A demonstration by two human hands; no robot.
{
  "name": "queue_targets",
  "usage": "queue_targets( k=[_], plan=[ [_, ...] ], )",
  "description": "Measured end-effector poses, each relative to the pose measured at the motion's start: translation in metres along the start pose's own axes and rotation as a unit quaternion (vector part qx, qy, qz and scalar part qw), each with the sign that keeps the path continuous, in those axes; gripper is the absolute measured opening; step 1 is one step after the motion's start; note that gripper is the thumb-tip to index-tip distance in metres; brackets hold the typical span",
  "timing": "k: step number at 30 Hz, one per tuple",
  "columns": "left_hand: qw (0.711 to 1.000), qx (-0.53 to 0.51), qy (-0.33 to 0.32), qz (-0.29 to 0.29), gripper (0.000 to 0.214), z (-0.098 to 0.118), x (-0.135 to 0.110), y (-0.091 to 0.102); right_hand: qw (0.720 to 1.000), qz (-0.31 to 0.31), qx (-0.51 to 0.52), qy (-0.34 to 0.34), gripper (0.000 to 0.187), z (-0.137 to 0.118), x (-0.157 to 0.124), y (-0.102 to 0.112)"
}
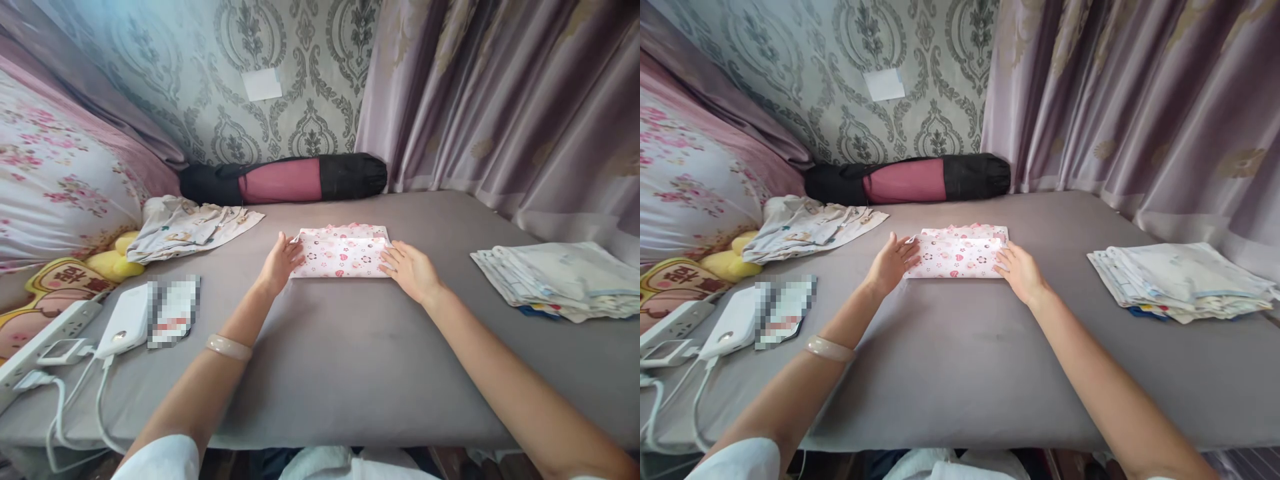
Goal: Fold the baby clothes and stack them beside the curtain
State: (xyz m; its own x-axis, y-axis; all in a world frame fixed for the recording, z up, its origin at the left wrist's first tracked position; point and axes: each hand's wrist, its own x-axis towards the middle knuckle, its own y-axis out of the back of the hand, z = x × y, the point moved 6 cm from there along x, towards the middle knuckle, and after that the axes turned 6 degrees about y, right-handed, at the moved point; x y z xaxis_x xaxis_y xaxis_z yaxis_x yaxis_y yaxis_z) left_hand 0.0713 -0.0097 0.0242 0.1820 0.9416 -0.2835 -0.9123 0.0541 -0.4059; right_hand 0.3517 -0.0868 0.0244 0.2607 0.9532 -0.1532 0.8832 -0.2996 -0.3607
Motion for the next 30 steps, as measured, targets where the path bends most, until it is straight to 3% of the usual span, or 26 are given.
queue_targets(
  k=[14, 24, 30],
  plan=[
    [1.0, 0.002, -0.007, 0.027, 0.06, 0.002, 0.058, -0.013, 0.996, -0.016, -0.088, 0.024, 0.062, -0.001, 0.064, -0.01],
    [0.999, 0.012, -0.022, 0.045, 0.057, -0.002, 0.081, -0.015, 0.981, -0.03, -0.189, 0.031, 0.066, 0.004, 0.099, -0.012],
    [0.996, 0.047, -0.038, 0.06, 0.055, -0.009, 0.099, -0.009, 0.992, -0.003, -0.126, 0.023, 0.061, 0.011, 0.11, -0.006]
  ],
)
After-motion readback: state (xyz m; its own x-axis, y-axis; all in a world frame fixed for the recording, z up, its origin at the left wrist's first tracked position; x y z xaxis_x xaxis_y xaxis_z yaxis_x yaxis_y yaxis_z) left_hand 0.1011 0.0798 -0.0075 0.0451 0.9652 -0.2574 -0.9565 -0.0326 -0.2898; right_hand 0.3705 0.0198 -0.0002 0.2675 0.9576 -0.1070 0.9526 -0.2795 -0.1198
